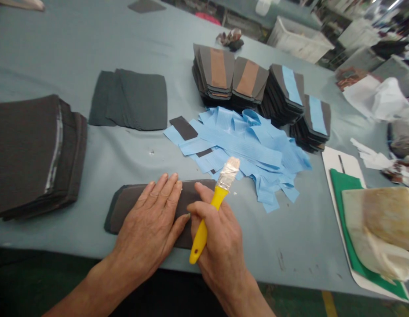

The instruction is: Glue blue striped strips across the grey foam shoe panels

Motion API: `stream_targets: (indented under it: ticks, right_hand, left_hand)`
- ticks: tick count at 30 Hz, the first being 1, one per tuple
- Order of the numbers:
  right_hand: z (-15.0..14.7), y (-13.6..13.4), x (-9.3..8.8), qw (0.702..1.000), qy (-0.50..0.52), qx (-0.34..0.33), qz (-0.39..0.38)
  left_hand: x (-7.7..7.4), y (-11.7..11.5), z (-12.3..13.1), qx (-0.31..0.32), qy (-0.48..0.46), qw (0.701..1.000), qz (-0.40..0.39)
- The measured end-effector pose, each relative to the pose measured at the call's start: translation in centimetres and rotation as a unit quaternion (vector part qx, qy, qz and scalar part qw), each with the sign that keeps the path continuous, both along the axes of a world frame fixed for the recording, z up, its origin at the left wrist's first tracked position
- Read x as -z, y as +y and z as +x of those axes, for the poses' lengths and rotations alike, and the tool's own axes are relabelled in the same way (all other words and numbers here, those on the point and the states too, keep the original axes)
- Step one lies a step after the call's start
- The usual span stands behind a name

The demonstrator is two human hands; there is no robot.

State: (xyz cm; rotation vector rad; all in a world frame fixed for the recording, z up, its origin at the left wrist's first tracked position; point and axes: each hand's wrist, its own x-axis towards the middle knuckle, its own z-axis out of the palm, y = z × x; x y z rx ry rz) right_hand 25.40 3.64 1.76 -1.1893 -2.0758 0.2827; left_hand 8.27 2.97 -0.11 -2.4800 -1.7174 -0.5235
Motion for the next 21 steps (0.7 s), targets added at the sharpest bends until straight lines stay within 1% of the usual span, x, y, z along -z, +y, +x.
stream_targets:
  ticks: [3, 7, 13, 17, 21]
  right_hand:
    - [-1.3, 0.3, 1.0, 0.999, 0.011, -0.032, -0.028]
    - [-1.7, 0.6, 1.7, 0.998, -0.007, -0.049, -0.035]
    - [-0.6, 0.5, 2.1, 0.998, -0.05, -0.015, -0.024]
    - [0.3, 0.5, 2.4, 0.997, -0.072, 0.014, -0.019]
    - [0.7, 0.7, 2.4, 0.996, -0.085, 0.01, 0.005]
  left_hand:
    - [0.1, 0.0, 0.0, 0.004, 0.005, 1.0, -0.001]
    - [0.2, -0.1, 0.1, 0.003, 0.003, 1.0, -0.004]
    - [0.3, -0.3, 0.2, -0.012, -0.023, 0.999, -0.019]
    - [0.0, -0.5, 0.3, -0.013, -0.031, 0.999, -0.032]
    - [-0.3, -0.8, 0.0, -0.012, -0.026, 0.998, -0.056]
